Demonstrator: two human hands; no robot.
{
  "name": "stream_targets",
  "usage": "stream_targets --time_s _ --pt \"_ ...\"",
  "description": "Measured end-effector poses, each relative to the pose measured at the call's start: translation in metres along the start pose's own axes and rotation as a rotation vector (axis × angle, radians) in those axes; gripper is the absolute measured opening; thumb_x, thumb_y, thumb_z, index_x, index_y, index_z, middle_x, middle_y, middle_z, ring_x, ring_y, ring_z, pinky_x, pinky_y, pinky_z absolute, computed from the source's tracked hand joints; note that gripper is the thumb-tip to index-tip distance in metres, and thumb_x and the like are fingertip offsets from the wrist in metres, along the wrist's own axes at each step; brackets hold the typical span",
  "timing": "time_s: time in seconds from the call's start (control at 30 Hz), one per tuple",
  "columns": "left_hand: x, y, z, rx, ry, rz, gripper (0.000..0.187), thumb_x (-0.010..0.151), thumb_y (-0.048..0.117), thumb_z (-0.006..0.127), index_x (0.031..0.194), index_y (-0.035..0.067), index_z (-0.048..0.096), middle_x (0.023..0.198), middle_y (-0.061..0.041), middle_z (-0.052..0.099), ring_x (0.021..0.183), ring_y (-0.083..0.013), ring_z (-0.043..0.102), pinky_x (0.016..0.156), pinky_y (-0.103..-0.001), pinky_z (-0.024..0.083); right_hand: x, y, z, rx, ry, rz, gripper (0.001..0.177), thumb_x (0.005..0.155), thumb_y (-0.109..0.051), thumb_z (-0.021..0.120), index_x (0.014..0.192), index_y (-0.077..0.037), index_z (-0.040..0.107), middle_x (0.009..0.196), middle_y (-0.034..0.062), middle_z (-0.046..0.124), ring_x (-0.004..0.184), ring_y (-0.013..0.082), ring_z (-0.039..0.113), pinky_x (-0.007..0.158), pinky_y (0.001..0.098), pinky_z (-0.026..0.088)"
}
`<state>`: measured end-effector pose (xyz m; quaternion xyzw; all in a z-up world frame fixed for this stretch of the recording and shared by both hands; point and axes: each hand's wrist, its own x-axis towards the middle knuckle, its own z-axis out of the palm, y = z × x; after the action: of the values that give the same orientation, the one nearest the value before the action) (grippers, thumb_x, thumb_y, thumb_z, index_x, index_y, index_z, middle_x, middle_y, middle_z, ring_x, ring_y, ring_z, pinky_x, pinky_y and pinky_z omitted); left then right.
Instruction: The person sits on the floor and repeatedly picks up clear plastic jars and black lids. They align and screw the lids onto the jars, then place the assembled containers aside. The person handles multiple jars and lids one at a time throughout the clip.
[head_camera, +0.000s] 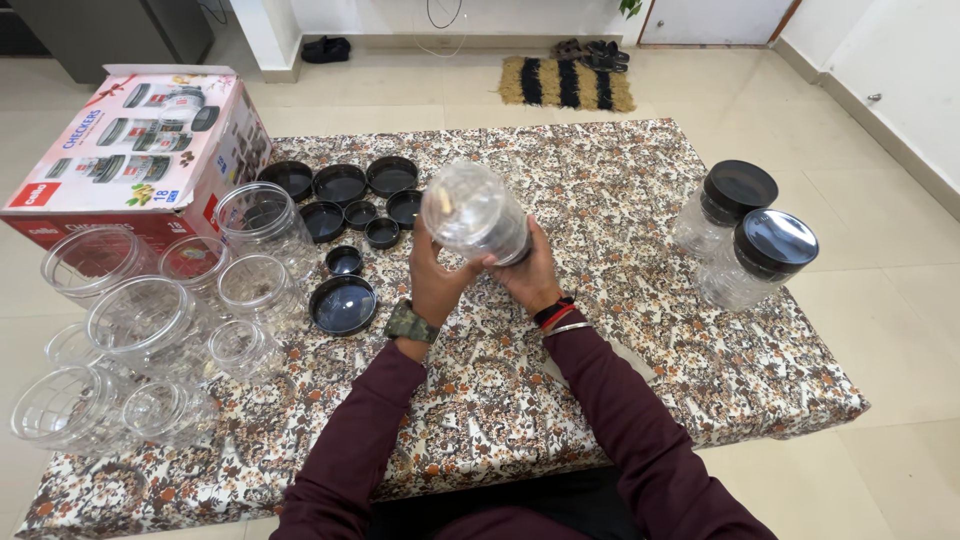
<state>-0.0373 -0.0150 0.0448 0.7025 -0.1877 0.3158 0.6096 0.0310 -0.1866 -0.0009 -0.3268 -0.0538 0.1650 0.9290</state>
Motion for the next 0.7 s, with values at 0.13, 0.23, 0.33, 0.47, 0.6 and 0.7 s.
stream_targets --time_s 0.13,0.23,0.33,0.47,0.6,0.7 --pt "0.001 0.018 -0.001 -0.294 0.111 -0.082 0.106 0.078 0.046 0.089 0.156 0.006 0.03 0.148 -0.02 0.052 0.137 -0.033 0.057 0.112 -0.045 0.057 0.0 -0.005 -0.001 -0.078 0.075 -0.048 0.076 0.099 -0.062 0.041 0.152 -0.007 0.035 0.143 0.0216 0.046 0.127 0.0348 0.054 0.096 0.0453 0.06" --pt "-0.016 0.033 -0.014 -0.538 0.312 -0.265 0.119 0.074 0.05 0.088 0.157 0.017 0.009 0.153 -0.016 0.042 0.139 -0.0275 0.048 0.105 -0.044 0.057 0.004 -0.008 -0.015 -0.155 0.035 -0.092 0.08 0.096 -0.065 0.04 0.15 -0.006 0.035 0.141 0.023 0.048 0.127 0.0359 0.054 0.095 0.0493 0.058" --pt "-0.043 0.049 -0.039 -0.699 0.418 -0.505 0.113 0.073 0.06 0.082 0.159 0.013 0.024 0.158 -0.016 0.047 0.126 -0.0358 0.055 0.082 -0.036 0.055 0.012 -0.007 -0.027 -0.135 0.11 -0.097 0.08 0.098 -0.066 0.041 0.152 -0.007 0.034 0.144 0.024 0.046 0.129 0.0352 0.05 0.1 0.0478 0.054" --pt "-0.096 0.072 -0.07 -1.182 0.407 -0.538 0.113 0.077 0.062 0.08 0.157 0.005 0.026 0.153 -0.019 0.043 0.136 -0.0337 0.052 0.105 -0.044 0.056 0.016 -0.005 -0.039 -0.154 0.09 -0.102 0.081 0.097 -0.065 0.041 0.152 -0.007 0.034 0.145 0.0245 0.046 0.131 0.0366 0.05 0.1 0.0492 0.054" --pt "-0.149 0.097 -0.107 -1.315 0.477 -0.726 0.113 0.076 0.067 0.077 0.158 0.006 0.028 0.152 -0.021 0.048 0.133 -0.0326 0.054 0.103 -0.043 0.055 0.015 -0.002 -0.041 -0.158 0.08 -0.105 0.078 0.098 -0.063 0.042 0.152 -0.007 0.032 0.145 0.0246 0.046 0.133 0.0371 0.051 0.103 0.0503 0.055" --pt "-0.175 0.111 -0.13 -1.306 0.585 -0.792 0.114 0.074 0.07 0.076 0.155 0.005 0.03 0.149 -0.024 0.049 0.13 -0.0341 0.054 0.102 -0.045 0.054 0.015 -0.003 -0.039 -0.117 0.036 -0.102 0.077 0.099 -0.061 0.043 0.152 -0.007 0.032 0.147 0.023 0.045 0.134 0.0358 0.052 0.103 0.0506 0.055"
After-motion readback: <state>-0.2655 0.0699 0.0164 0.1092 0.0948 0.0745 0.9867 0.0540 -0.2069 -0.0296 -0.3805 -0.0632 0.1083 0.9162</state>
